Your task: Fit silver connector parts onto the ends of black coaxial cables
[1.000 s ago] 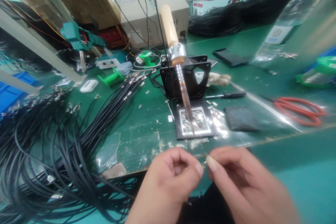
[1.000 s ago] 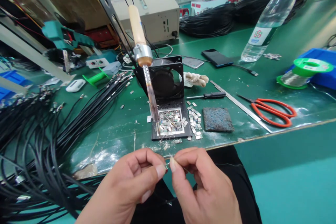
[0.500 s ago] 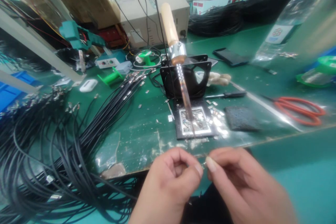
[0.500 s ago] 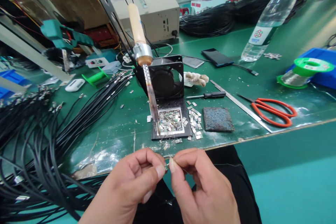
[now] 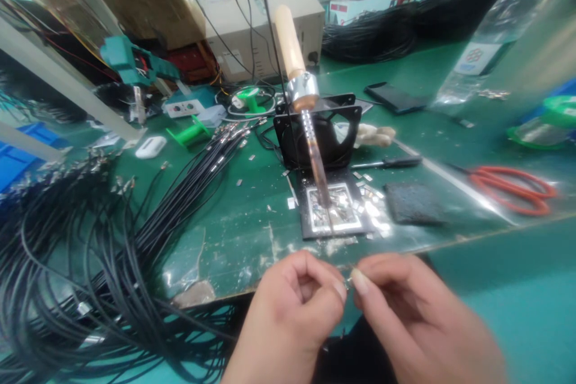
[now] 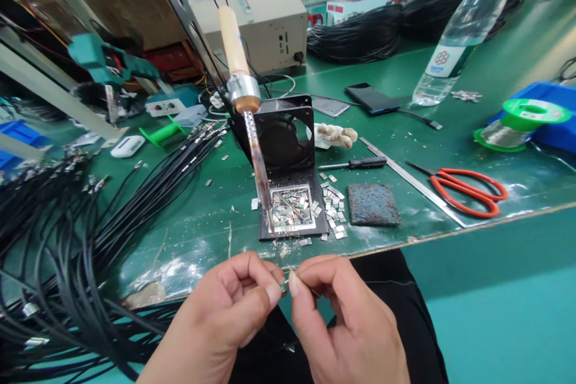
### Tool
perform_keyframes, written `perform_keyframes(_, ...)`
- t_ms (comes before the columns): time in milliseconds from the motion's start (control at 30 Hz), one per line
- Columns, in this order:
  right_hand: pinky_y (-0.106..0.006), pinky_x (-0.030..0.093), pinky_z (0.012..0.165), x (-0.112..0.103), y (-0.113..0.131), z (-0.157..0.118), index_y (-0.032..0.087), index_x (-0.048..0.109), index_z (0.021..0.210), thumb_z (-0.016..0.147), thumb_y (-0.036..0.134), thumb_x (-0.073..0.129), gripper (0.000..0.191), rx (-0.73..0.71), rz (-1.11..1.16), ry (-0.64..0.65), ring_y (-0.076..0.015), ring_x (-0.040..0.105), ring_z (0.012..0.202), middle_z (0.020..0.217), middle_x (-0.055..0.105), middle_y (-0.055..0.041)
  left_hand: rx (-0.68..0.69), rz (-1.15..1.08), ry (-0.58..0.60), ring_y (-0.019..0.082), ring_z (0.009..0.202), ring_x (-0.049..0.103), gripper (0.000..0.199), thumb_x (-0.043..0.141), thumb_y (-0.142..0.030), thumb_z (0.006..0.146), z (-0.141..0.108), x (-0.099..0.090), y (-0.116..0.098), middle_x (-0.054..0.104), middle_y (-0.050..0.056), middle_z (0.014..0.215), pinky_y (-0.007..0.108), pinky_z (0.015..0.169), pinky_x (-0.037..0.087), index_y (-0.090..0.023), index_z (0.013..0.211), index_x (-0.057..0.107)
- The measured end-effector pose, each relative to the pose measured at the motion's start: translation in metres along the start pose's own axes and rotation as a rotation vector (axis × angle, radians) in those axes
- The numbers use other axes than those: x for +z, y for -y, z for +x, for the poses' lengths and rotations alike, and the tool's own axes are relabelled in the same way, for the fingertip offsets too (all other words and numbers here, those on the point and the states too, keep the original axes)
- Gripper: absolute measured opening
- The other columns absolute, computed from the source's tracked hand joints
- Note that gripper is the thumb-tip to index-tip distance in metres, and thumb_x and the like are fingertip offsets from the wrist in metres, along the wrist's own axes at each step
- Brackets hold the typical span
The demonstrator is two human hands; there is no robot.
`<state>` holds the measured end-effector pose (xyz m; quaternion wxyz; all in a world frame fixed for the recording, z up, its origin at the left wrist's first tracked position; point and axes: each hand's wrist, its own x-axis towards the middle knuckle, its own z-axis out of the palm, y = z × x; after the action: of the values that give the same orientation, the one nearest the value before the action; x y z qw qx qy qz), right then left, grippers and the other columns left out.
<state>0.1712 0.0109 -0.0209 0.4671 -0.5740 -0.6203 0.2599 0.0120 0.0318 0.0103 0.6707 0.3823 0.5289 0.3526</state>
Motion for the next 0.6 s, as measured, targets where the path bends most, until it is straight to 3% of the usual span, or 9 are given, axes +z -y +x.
perform_keyframes(167,0.002,0.055,0.071,-0.004,-0.001,-0.001,0.022,0.067,0.091,0.1,0.023,0.063,0.01,-0.056,-0.054,0.005,0.0021,0.073,0.071,0.087,0.074,0.0091,0.009,0.012,0.0,0.013,0.079,0.057,0.018,0.075,-0.022,0.085,0.001,-0.001,0.0,0.069,-0.001,0.084,0.024,0.072,0.044,-0.018,0.074,0.062)
perform_keyframes(400,-0.005,0.058,0.094,-0.011,-0.007,0.004,0.025,0.068,0.089,0.097,0.026,0.064,0.009,-0.196,-0.206,-0.048,-0.0005,0.075,0.088,0.109,0.075,0.0077,0.039,0.011,-0.026,0.011,0.076,0.058,0.013,0.074,-0.019,0.085,0.005,-0.002,-0.005,0.071,-0.002,0.085,0.022,0.07,0.044,-0.019,0.076,0.064)
perform_keyframes(600,0.001,0.055,0.094,-0.01,-0.003,0.013,0.025,0.071,0.086,0.093,0.016,0.061,0.015,-0.275,-0.181,-0.006,0.0033,0.075,0.092,0.108,0.076,0.0092,0.091,0.031,-0.051,0.013,0.078,0.062,0.014,0.075,-0.021,0.084,0.014,0.001,-0.007,0.072,-0.001,0.083,0.024,0.073,0.047,-0.017,0.076,0.065)
